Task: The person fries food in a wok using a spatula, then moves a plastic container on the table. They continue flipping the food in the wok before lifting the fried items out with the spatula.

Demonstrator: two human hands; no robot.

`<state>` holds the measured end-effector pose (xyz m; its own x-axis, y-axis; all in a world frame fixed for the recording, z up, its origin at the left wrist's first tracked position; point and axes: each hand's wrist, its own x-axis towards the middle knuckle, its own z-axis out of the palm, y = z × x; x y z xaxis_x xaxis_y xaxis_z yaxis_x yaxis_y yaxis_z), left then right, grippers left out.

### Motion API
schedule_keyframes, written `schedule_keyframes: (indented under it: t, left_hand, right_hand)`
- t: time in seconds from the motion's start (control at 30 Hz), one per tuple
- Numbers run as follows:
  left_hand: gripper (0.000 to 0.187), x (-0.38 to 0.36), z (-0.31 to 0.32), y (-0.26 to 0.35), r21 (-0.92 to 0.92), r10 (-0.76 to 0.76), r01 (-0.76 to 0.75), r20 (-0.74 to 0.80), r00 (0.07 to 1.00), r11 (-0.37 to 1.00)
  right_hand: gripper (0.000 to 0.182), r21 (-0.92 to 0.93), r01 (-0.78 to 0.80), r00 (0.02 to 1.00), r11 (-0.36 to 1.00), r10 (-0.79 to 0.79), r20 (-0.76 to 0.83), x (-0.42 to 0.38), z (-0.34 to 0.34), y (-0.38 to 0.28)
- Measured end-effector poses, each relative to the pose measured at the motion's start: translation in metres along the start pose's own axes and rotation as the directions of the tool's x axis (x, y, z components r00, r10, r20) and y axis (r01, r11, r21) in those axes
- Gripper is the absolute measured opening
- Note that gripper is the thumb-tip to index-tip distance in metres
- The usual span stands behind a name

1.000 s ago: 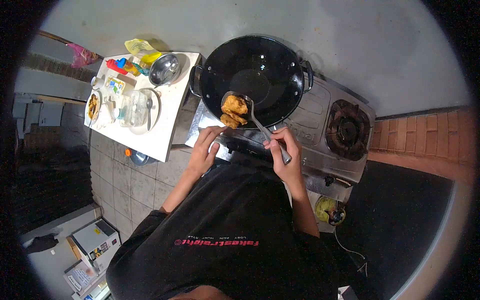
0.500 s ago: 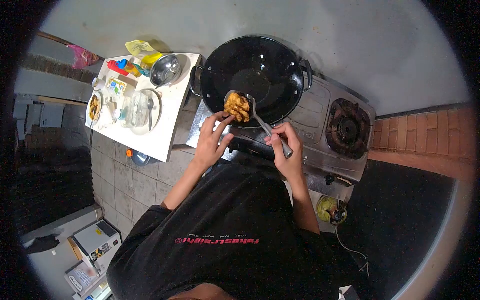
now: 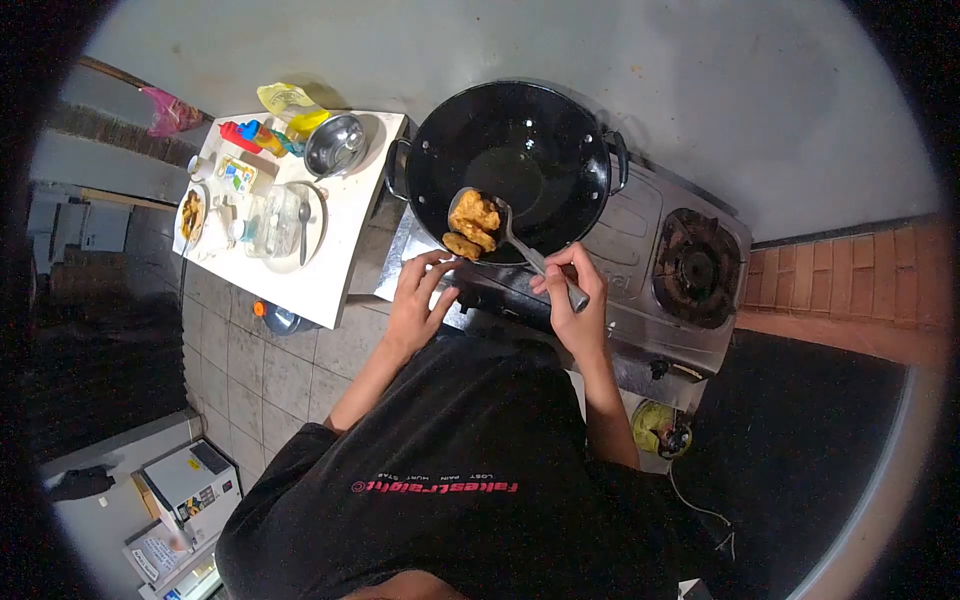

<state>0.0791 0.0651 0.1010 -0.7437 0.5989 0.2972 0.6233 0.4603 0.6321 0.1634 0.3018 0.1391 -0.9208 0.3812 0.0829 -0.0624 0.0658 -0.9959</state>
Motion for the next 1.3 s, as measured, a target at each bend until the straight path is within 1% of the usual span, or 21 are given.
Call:
schedule_keyframes:
  t: [0.27, 0.47, 0.57, 0.63, 0.8, 0.87, 1.0, 1.07, 1.3]
  left_hand:
    - [0.024, -0.013, 0.001, -0.006, -0.067, -0.062, 0.060, -0.025, 0.998, 0.996]
    - [0.019, -0.013, -0.002, -0.009, -0.081, -0.056, 0.048, -0.091, 0.994, 0.996]
    - [0.020, -0.014, -0.003, -0.007, -0.110, -0.084, 0.073, -0.105, 0.991, 0.991]
    - [0.021, -0.015, -0.002, -0.008, -0.108, -0.088, 0.077, -0.097, 0.991, 0.991]
    - [0.026, -0.014, -0.003, -0.006, -0.109, -0.094, 0.086, -0.072, 0.993, 0.990]
    - [0.027, -0.012, -0.006, -0.003, -0.138, -0.108, 0.105, -0.019, 0.994, 0.985]
    - [0.027, -0.008, -0.005, -0.001, -0.137, -0.097, 0.094, -0.012, 0.995, 0.986]
    - [0.028, -0.007, -0.002, -0.003, -0.126, -0.058, 0.051, -0.056, 0.997, 0.991]
    - [0.033, -0.003, -0.001, -0.003, -0.122, -0.055, 0.050, -0.038, 0.998, 0.991]
  right_hand:
    - [0.010, 0.001, 0.000, 1.000, 1.000, 0.000, -0.005, 0.000, 0.000, 0.003]
    - [0.011, -0.014, 0.020, 1.000, 1.000, -0.020, -0.001, 0.004, 0.003, 0.002]
    - [0.011, -0.051, 0.018, 1.000, 0.999, -0.018, 0.011, 0.007, 0.007, 0.001]
    - [0.012, -0.065, 0.046, 0.999, 0.997, -0.044, 0.031, 0.009, 0.008, 0.004]
    - [0.013, -0.053, 0.030, 0.999, 0.998, -0.028, 0.033, 0.007, 0.010, 0.002]
    - [0.013, -0.054, 0.024, 0.999, 0.998, -0.022, 0.031, 0.005, 0.010, 0.001]
    - [0.012, -0.026, 0.015, 1.000, 1.000, -0.015, 0.014, 0.003, 0.010, 0.000]
    - [0.012, -0.022, 0.011, 1.000, 1.000, -0.011, 0.011, 0.002, 0.010, -0.001]
    - [0.010, -0.039, 0.008, 1.000, 0.999, -0.007, 0.025, 0.001, 0.008, -0.007]
